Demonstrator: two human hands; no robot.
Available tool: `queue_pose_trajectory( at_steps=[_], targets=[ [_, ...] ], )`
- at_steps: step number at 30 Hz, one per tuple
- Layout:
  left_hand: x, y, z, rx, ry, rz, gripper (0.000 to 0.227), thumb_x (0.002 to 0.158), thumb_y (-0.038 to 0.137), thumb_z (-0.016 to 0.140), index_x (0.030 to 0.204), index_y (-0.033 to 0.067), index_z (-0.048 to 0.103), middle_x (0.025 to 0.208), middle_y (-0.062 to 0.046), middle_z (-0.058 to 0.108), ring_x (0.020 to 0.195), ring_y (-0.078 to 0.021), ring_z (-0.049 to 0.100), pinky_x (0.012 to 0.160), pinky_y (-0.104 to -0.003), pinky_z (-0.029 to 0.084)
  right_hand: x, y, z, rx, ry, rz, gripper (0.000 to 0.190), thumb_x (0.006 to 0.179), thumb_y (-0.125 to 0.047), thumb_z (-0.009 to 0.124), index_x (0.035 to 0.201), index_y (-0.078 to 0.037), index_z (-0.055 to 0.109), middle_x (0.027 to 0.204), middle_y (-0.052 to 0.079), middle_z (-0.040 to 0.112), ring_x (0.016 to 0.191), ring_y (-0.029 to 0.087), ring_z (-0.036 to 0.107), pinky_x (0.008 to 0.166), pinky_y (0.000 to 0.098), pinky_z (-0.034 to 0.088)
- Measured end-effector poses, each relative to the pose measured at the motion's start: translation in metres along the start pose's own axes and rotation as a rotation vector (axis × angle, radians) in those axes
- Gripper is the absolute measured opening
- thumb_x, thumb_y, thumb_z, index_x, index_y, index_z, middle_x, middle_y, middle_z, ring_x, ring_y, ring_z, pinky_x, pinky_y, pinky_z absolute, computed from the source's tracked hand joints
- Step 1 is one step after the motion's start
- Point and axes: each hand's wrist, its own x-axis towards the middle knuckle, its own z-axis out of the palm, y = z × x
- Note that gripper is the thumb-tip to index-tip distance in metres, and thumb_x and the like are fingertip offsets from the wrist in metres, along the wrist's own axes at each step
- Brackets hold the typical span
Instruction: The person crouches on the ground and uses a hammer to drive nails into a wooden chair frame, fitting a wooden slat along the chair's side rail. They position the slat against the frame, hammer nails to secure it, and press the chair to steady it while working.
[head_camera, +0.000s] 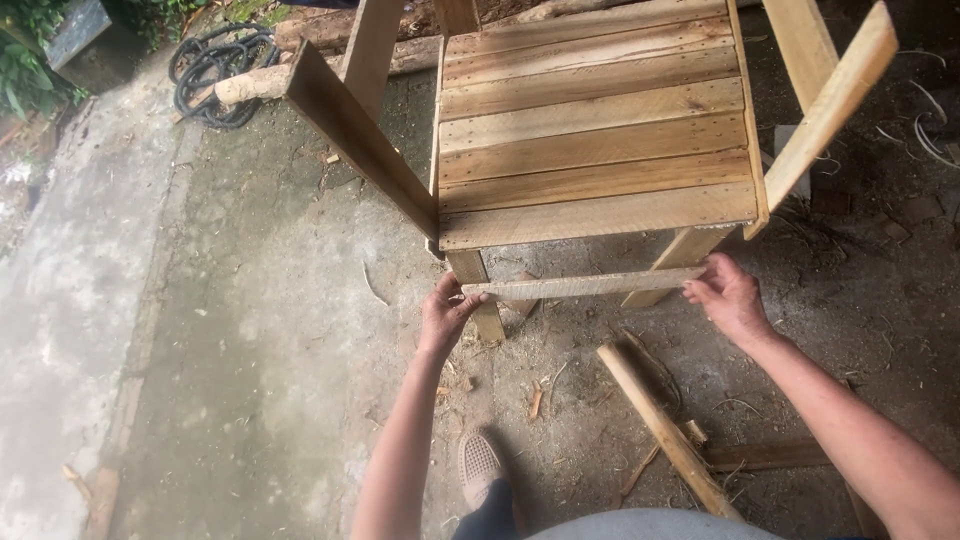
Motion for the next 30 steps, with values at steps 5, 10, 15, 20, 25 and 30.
queue_pose_trajectory(
  at_steps=[5,10,15,20,25,30],
  targets=[
    [-0.006,0.001,0.008,0.017,0.039,0.064,0.061,0.072,0.026,0.095,0.125,0.0137,0.068,0.11,-0.008,0.076,0.098,-0.0204,0.069,0.084,-0.033,0.055,-0.004,-0.009,0.002,-0.05,0.018,0.002,0.033,0.095,0.01,0.064,0.125,0.001,0.054,0.089,0.023,0.065,0.074,0.031,0.07,0.068,0.0388,0.062],
    [-0.022,0.008,0.014,-0.121,0.22,0.128,0.077,0.069,0.022,0.097,0.131,0.0121,0.051,0.124,-0.011,0.061,0.112,-0.0261,0.058,0.091,-0.035,0.052,-0.004,-0.016,0.013,-0.048,0.028,-0.012,0.027,0.095,0.008,0.067,0.117,0.001,0.055,0.088,0.022,0.068,0.075,0.028,0.071,0.071,0.0377,0.062],
    [-0.031,0.017,0.019,-0.086,0.259,0.223,0.04,0.074,0.015,0.092,0.092,0.0106,0.057,0.126,-0.012,0.066,0.107,-0.0243,0.068,0.091,-0.035,0.053,-0.004,-0.017,0.015,-0.053,0.063,-0.02,0.027,0.096,0.006,0.069,0.119,-0.001,0.056,0.092,0.022,0.069,0.079,0.028,0.072,0.073,0.0372,0.063],
    [-0.024,-0.003,0.014,-0.17,0.276,0.201,0.035,0.076,0.013,0.091,0.092,0.0082,0.06,0.124,-0.013,0.066,0.102,-0.023,0.069,0.09,-0.034,0.056,-0.005,-0.015,0.016,-0.055,0.06,-0.041,0.031,0.095,0.007,0.07,0.121,-0.001,0.056,0.096,0.024,0.068,0.079,0.028,0.071,0.072,0.0372,0.063],
    [-0.019,0.004,0.005,-0.142,0.269,0.197,0.035,0.075,0.015,0.092,0.093,0.013,0.063,0.118,-0.008,0.069,0.103,-0.0184,0.065,0.096,-0.036,0.051,-0.005,-0.027,0.023,-0.046,0.084,-0.032,0.035,0.094,0.007,0.07,0.125,0.0,0.054,0.097,0.025,0.068,0.078,0.03,0.071,0.071,0.0383,0.063],
    [-0.015,-0.018,0.013,-0.133,0.214,0.169,0.039,0.081,0.008,0.089,0.106,0.011,0.059,0.089,-0.001,0.062,0.083,-0.0101,0.059,0.076,-0.029,0.05,-0.001,-0.012,0.016,0.054,0.145,-0.007,0.047,0.089,0.012,0.068,0.133,0.003,0.054,0.091,0.026,0.069,0.074,0.032,0.073,0.067,0.041,0.064]
  ],
)
